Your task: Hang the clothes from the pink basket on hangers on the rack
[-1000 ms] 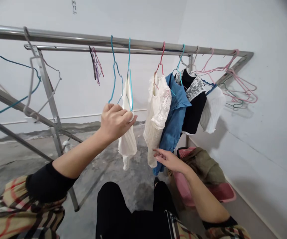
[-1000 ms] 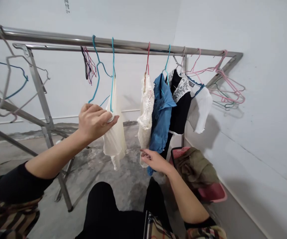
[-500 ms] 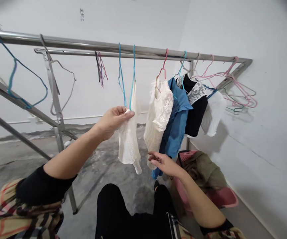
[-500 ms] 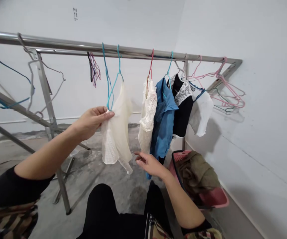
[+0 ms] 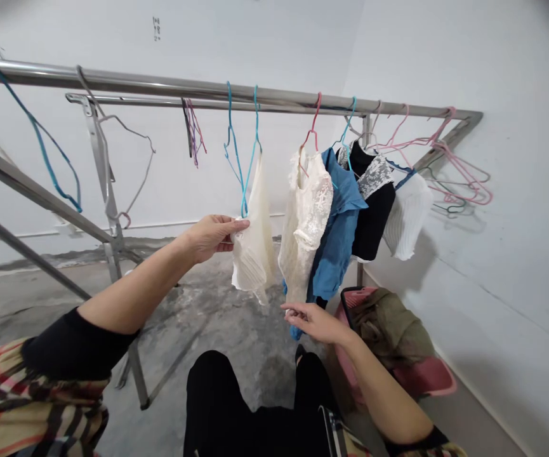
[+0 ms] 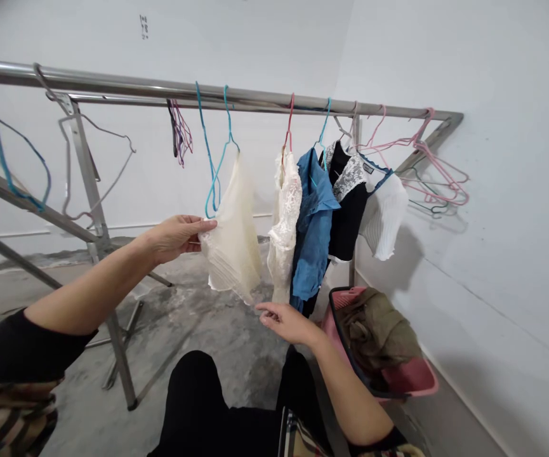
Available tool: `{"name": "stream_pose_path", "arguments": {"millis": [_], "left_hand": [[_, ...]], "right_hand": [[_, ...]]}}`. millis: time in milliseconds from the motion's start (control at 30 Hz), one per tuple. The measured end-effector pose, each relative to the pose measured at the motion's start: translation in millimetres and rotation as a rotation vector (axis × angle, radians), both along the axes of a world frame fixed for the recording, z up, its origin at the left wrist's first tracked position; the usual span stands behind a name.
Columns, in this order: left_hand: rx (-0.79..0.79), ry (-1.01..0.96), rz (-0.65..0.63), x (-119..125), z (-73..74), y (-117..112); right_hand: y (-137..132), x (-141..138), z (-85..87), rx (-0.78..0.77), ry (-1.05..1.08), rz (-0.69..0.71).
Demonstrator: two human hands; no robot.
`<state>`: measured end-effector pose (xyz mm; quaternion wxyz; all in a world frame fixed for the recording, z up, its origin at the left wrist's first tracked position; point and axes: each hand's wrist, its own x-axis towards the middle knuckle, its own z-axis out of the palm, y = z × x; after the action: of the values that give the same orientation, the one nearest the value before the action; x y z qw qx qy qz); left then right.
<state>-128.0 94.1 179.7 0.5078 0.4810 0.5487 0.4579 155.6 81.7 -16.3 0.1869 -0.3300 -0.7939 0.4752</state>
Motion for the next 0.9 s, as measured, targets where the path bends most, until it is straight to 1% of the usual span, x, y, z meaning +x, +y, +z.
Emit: {"name": "stream_pose_path", "arguments": {"millis": [100,167,267,333,400,467,533,567,600,700,767,833,900], "left_hand": [[-0.027,0.071,-0.024,-6,5.0,3],[-0.008,0.12,-0.044,-9,9.6,5],[0.066,0.17,-0.077,-10,15.7,4],[0.15,0.24,-0.07,-8,17.1,2],[0.269,0.401,-0.012,-5,15.6,-3],[0.437,0.686,0.123,-2,11.5,-8],[0.655,1.008,0.277,2,6.2,-13],[0.773,1.142,0.327,3,3.5,-15],[0.89,1.246,0.349,4,1.0,-17],[1.183,1.449,0.325,2,-4.9,-20],[1.301,1.535,0.328,-2,-8.5,-20],[1.345,1.566,0.321,-4,-14.1,-21],[1.323,1.542,0.268,-3,-22.9,-21]], "right_hand": [[0,0,-4.2,-0.003,-0.017,0.007],[0,-1,-6.4,-0.008,-0.02,0.011],[0,-2,-8.0,-0.02,-0.019,0.013],[0,-2,-8.3,-0.024,-0.031,0.011],[0,-2,-8.3,-0.021,-0.041,0.011],[0,-1,-8.8,-0.016,-0.048,0.016],[1,-1,-10.1,-0.014,-0.051,0.021],[1,-2,-11.0,-0.013,-0.047,0.023],[1,-2,-12.1,-0.014,-0.042,0.026],[2,-4,-14.2,-0.018,-0.028,0.023],[2,-5,-13.6,-0.016,-0.019,0.006],[1,-8,-10.5,-0.009,0.005,-0.019],[1,-11,-5.3,-0.003,0.047,-0.055]]}}
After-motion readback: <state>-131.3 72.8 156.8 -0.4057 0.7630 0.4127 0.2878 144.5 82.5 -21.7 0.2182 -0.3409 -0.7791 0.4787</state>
